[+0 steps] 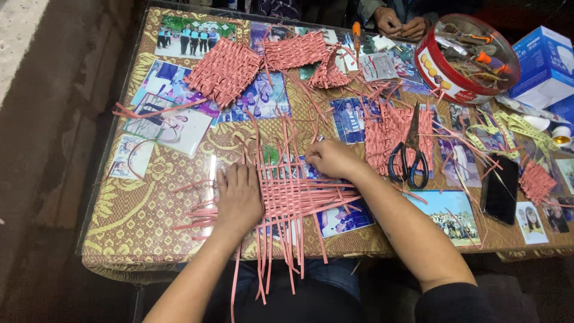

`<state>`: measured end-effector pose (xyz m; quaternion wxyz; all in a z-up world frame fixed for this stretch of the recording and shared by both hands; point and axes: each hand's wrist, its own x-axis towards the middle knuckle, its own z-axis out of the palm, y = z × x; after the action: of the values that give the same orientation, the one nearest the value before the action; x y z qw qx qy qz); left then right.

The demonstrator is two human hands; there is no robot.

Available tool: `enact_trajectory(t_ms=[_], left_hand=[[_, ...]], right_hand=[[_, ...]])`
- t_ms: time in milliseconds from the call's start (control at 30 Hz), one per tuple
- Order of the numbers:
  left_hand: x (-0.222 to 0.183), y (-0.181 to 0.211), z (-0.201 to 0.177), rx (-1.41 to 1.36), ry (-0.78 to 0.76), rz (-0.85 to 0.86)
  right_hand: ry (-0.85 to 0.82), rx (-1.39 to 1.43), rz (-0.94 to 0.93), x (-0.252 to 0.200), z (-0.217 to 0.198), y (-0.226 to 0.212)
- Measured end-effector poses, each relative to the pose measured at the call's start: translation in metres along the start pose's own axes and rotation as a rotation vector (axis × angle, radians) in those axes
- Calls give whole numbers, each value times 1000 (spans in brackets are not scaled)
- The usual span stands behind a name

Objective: Weaving pink plastic strips into a mat on a table

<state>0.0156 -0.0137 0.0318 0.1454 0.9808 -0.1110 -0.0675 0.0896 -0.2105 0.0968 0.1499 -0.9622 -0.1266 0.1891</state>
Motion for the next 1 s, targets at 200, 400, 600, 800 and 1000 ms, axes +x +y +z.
enact_trajectory(t_ms=[200,400,600,800,1000], left_hand=[[-4,0,2,-14,149,25],[0,0,6,9,174,1],[2,0,10,9,165,-9],[3,0,10,-13,130,-24],[4,0,10,-20,181,-16]], right_hand=[[0,-78,-85,23,30,12],[-37,-95,-73,12,26,9],[654,-119,-344,-4,62,3],[747,-78,-279,4,111,-4],[847,-108,-268,0,114,-14]])
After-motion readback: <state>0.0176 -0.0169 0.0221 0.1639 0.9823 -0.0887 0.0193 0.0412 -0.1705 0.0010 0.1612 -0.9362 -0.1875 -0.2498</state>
